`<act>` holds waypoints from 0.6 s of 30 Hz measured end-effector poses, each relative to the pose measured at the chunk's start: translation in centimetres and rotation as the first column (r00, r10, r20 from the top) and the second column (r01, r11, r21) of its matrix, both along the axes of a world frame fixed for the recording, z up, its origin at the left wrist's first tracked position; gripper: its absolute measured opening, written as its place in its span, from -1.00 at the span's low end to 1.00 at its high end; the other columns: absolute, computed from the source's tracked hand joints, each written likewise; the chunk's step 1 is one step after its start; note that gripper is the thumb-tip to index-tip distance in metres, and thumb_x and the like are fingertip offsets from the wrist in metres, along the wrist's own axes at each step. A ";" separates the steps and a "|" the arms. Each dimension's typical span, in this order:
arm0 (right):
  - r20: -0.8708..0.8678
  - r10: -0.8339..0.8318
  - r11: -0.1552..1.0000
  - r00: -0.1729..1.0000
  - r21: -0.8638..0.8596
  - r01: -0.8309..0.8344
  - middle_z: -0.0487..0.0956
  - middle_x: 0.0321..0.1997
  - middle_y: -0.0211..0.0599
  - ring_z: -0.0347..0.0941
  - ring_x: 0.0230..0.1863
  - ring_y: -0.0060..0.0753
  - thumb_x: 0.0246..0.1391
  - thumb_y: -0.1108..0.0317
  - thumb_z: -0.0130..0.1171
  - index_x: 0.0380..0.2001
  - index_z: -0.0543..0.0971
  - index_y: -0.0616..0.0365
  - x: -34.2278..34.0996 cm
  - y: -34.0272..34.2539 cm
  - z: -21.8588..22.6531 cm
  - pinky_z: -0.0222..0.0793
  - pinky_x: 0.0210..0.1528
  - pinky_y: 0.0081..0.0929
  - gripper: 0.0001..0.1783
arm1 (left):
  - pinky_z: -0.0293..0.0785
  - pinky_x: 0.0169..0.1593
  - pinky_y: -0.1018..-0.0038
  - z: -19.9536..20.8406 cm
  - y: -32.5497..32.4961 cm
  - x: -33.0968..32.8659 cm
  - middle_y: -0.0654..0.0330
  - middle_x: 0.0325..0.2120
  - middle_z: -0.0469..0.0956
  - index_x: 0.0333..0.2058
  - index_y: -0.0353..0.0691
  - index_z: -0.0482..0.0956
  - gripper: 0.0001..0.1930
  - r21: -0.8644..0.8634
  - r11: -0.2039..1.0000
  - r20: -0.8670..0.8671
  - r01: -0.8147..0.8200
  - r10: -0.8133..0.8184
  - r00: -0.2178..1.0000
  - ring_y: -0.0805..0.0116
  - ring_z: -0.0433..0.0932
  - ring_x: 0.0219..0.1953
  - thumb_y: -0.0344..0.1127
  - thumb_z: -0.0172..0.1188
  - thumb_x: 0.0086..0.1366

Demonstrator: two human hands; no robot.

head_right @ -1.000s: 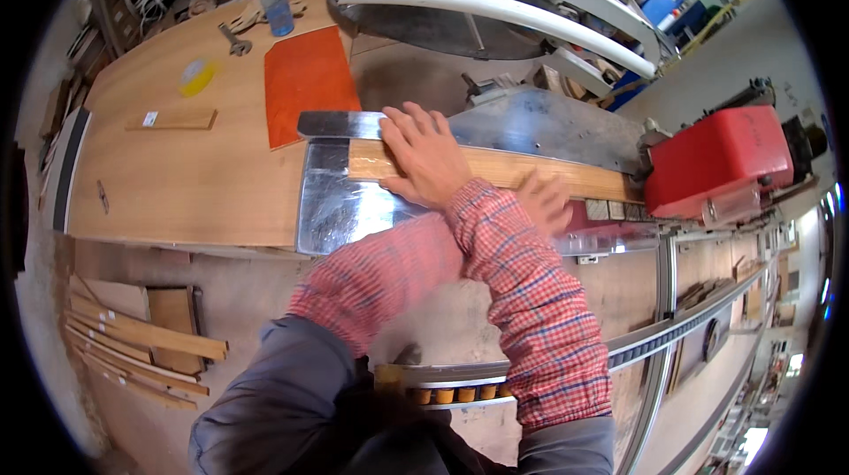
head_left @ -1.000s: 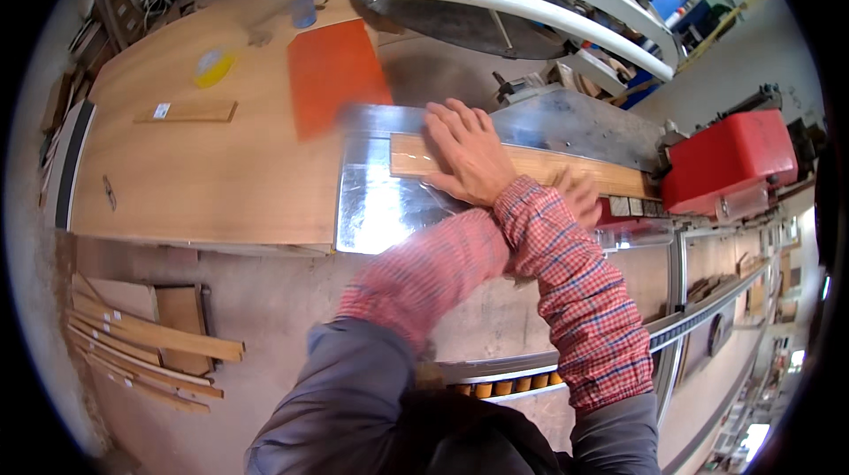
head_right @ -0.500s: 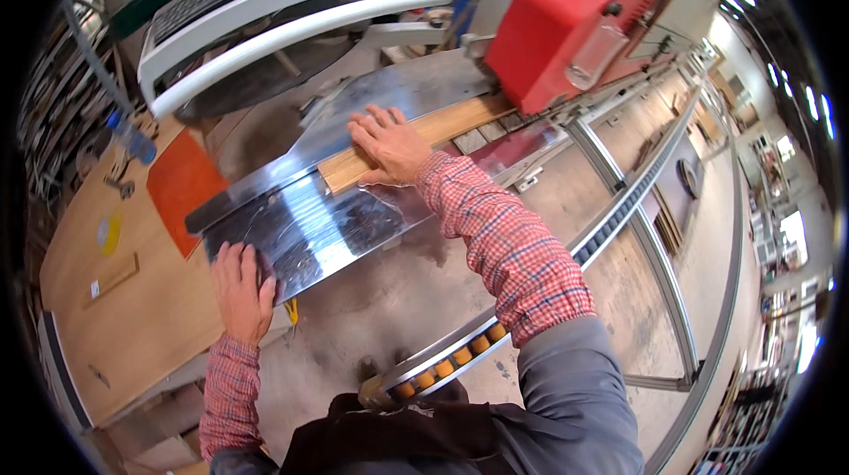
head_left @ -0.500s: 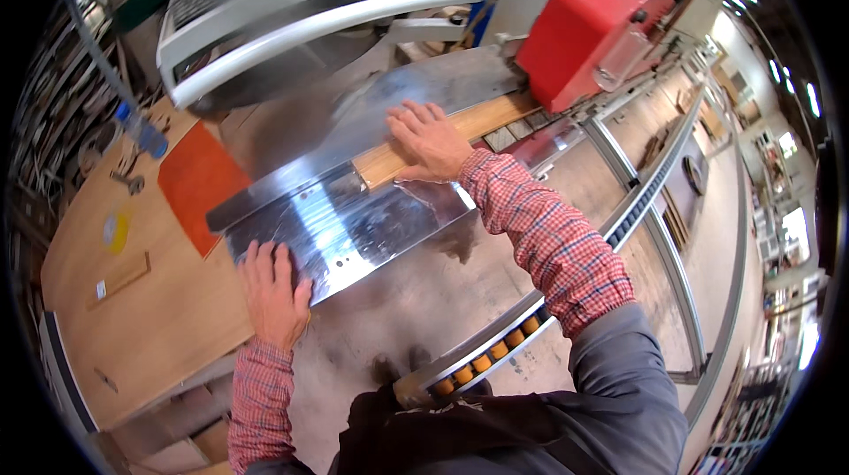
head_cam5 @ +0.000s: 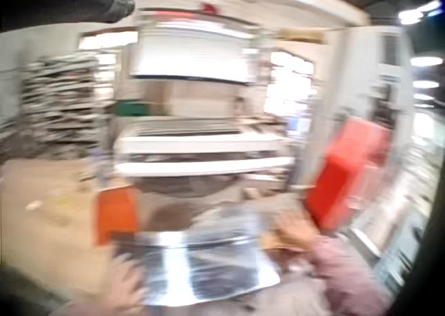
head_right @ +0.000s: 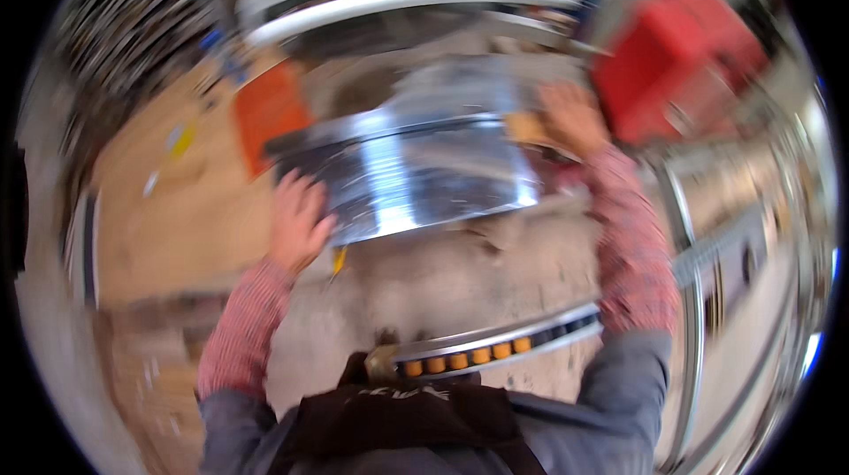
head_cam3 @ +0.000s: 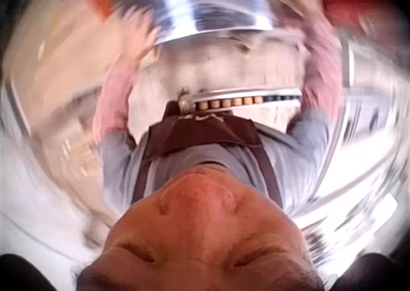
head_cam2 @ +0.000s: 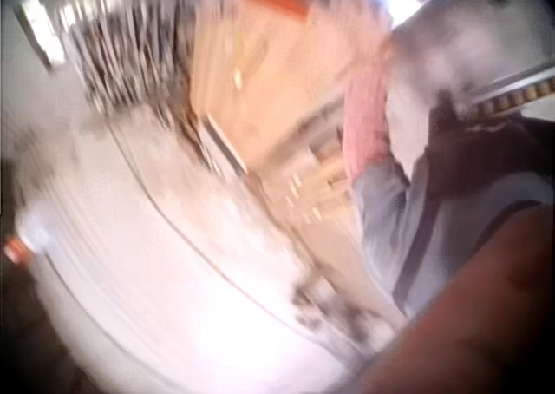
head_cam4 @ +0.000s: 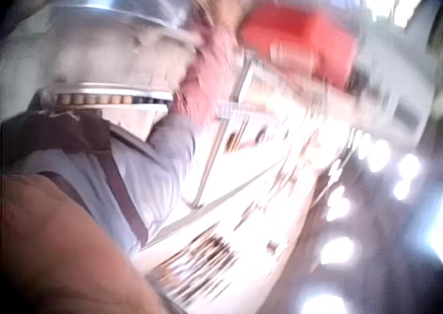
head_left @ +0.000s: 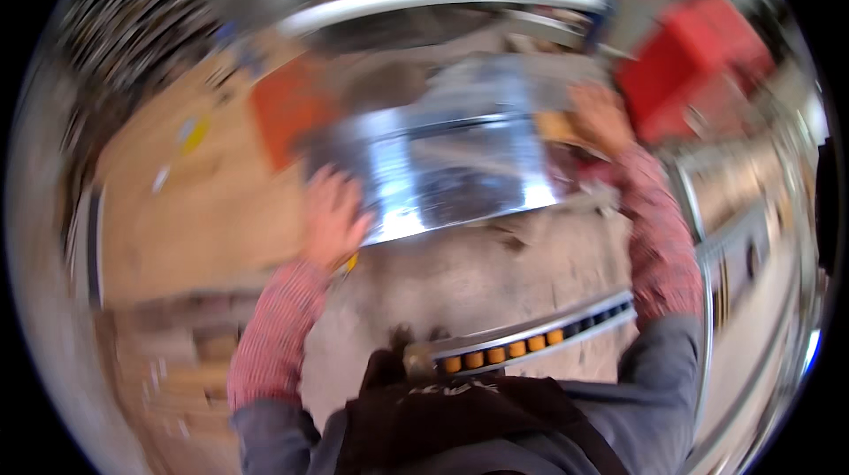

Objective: The person feeds wooden planks through a surface planer, retrieves the processed pieces, and stacks them. They also operate a computer interface and handle rolls of material in a workshop setting.

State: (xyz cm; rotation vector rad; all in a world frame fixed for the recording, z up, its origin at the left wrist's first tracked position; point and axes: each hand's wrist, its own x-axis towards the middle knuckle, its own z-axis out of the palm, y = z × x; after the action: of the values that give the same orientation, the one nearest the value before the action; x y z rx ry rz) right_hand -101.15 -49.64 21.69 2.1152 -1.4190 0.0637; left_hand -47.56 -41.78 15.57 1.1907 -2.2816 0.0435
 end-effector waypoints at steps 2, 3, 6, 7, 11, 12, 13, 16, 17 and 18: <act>-0.011 -0.055 0.995 0.998 0.080 0.055 0.35 0.31 -0.14 0.18 0.36 -0.02 0.01 0.14 0.25 0.31 0.27 0.07 -2.1 -0.4 -0.4 0.12 0.32 -0.09 -0.21 | 0.19 0.27 -0.09 -1.2 -0.1 0.6 -0.13 0.06 0.39 0.01 -0.30 0.49 -0.45 -0.042 0.999 -0.052 0.022 -0.025 0.998 -0.26 0.25 0.23 -0.15 0.30 0.05; -0.029 -0.064 0.996 0.998 0.058 0.065 0.27 0.38 -0.16 0.11 0.41 0.00 0.01 0.16 0.25 0.35 0.21 0.07 -3.0 -0.6 -1.0 0.07 0.37 -0.09 -0.17 | 0.20 0.26 -0.12 -1.8 -0.2 0.5 -0.13 0.06 0.38 0.01 -0.28 0.50 -0.45 -0.066 0.998 -0.076 -0.018 0.013 0.997 -0.26 0.26 0.23 -0.13 0.31 0.05; -0.334 -0.250 0.967 0.909 -0.048 0.249 0.19 0.45 -0.20 0.01 0.49 -0.08 0.09 0.20 0.17 0.41 0.12 0.08 -5.9 -1.0 -2.1 -0.08 0.47 -0.13 -0.16 | 0.13 0.25 -0.29 -2.6 0.0 0.5 -0.16 0.09 0.34 0.11 -0.25 0.42 -0.36 -0.029 0.997 0.001 -0.076 0.076 0.997 -0.31 0.16 0.30 0.03 0.24 0.14; -0.303 -0.381 0.920 0.873 -0.034 0.390 0.23 0.42 -0.21 0.06 0.46 -0.09 0.08 0.21 0.18 0.38 0.17 0.07 -6.0 -1.0 -2.5 0.01 0.43 -0.13 -0.19 | 0.09 0.25 -0.32 -2.6 0.0 0.4 -0.13 0.11 0.33 0.13 -0.24 0.40 -0.35 -0.032 0.996 -0.016 -0.087 0.087 0.996 -0.26 0.14 0.31 0.06 0.19 0.17; -0.180 -0.320 0.947 0.930 -0.088 0.309 0.34 0.31 -0.22 0.19 0.37 -0.08 0.04 0.26 0.25 0.26 0.32 0.04 -0.8 -0.5 -2.0 0.15 0.32 -0.12 -0.31 | 0.03 0.28 -0.29 -1.7 0.3 0.3 -0.06 0.12 0.32 0.12 -0.24 0.41 -0.38 -0.009 0.994 -0.015 -0.106 0.106 0.994 -0.15 0.10 0.35 0.03 0.18 0.17; -0.095 -0.202 0.974 0.975 -0.126 0.189 0.37 0.29 -0.19 0.19 0.37 -0.06 0.01 0.32 0.28 0.25 0.34 0.06 2.3 -0.6 -1.6 0.15 0.33 -0.13 -0.31 | 0.01 0.29 -0.27 -1.5 0.4 0.4 -0.05 0.10 0.33 0.12 -0.24 0.41 -0.39 -0.013 0.994 -0.023 -0.107 0.106 0.994 -0.14 0.09 0.35 0.03 0.17 0.18; -0.053 -0.114 0.991 0.992 -0.081 0.110 0.37 0.28 -0.18 0.18 0.37 -0.03 -0.02 0.34 0.28 0.24 0.35 0.10 5.9 -0.4 -1.2 0.14 0.33 -0.12 -0.30 | 0.01 0.29 -0.26 -1.3 0.5 0.6 -0.06 0.09 0.33 0.11 -0.23 0.41 -0.40 0.009 0.993 -0.030 -0.115 0.115 0.993 -0.13 0.09 0.35 0.02 0.18 0.19; 0.200 0.125 0.992 0.972 -0.023 -0.123 0.42 0.22 0.00 0.28 0.27 0.08 0.02 0.34 0.27 0.18 0.40 0.19 17.5 0.7 -0.9 0.14 0.31 -0.09 -0.38 | 0.03 0.30 -0.24 -1.2 0.3 0.7 -0.05 0.08 0.33 0.08 -0.23 0.43 -0.44 0.063 0.993 -0.043 -0.096 0.099 0.994 -0.13 0.10 0.34 -0.01 0.19 0.19; 0.275 0.201 0.979 0.940 -0.010 -0.206 0.45 0.16 0.08 0.34 0.20 0.12 0.04 0.35 0.26 0.14 0.44 0.23 21.3 1.4 -1.2 0.17 0.28 -0.09 -0.44 | 0.04 0.30 -0.23 -1.4 0.3 0.8 -0.05 0.08 0.33 0.07 -0.23 0.43 -0.45 0.080 0.993 -0.063 -0.082 0.087 0.994 -0.14 0.10 0.33 -0.03 0.21 0.18; 0.412 0.269 0.956 0.871 -0.005 -0.293 0.47 0.13 0.09 0.37 0.17 0.13 0.05 0.32 0.24 0.13 0.44 0.25 24.8 2.0 -1.7 0.23 0.24 -0.09 -0.45 | 0.05 0.30 -0.22 -1.8 0.2 0.8 -0.05 0.08 0.33 0.06 -0.22 0.43 -0.46 0.088 0.994 -0.092 -0.066 0.074 0.993 -0.14 0.10 0.33 -0.06 0.22 0.18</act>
State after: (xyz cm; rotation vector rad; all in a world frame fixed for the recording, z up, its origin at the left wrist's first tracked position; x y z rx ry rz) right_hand -76.32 -47.62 19.94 2.4435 -1.3279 0.6219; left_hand -46.77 -41.54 13.82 1.2884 -2.1769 -0.0831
